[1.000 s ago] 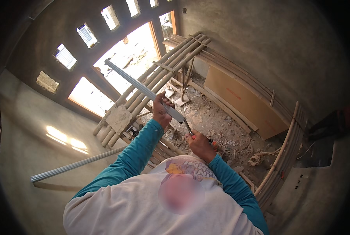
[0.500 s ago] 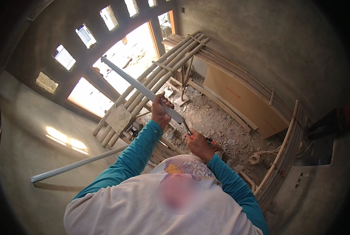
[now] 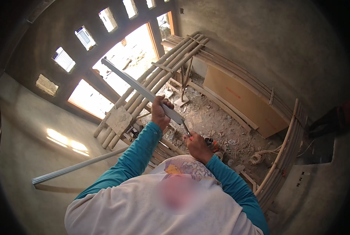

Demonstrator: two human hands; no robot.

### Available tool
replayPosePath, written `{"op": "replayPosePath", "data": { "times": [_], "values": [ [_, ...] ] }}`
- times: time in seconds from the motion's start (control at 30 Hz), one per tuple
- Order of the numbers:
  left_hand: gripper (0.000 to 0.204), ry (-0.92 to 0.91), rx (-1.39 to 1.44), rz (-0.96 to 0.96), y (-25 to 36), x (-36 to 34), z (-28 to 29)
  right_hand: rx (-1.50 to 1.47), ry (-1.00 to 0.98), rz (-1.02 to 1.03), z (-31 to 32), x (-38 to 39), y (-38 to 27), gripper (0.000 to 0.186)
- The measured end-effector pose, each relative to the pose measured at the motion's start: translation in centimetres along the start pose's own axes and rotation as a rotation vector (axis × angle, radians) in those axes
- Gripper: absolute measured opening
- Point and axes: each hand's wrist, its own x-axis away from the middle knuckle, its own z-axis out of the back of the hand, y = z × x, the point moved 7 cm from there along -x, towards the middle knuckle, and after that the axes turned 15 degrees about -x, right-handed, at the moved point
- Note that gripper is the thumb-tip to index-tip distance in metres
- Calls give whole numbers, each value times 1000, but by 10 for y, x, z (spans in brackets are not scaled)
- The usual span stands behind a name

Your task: The person uses shears to cut metal studs while standing on a wooden scaffold in an unfinished room, handling the studs and moving them into position.

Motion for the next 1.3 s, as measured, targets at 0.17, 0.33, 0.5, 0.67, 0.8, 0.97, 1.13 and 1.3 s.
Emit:
{"op": "replayPosePath", "data": {
  "times": [0.17,0.33,0.5,0.67,0.8,0.97,1.13,1.3],
  "values": [
    [29,120,-44,-31,10,8,-4,13,21,-27,-1,2,-8,33],
    [28,45,-108,-112,17,3,-10,-54,37,40,-4,-2,2,31],
    [27,-20,-124,-107,22,6,-20,-71,35,9,-5,-3,9,30],
    [23,-144,-99,-89,30,8,-24,28,-21,6,-3,2,-10,28],
    [20,-390,-14,30,33,7,-28,-28,-225,163,5,14,5,21],
    [13,-606,-23,150,33,13,-38,-144,-348,-88,1,18,-13,26],
    [11,-707,-60,160,26,18,-41,-51,-343,29,-7,7,-31,25],
    [10,-747,-51,165,26,15,-38,-36,-339,110,-12,8,-42,25]
  ]
}}
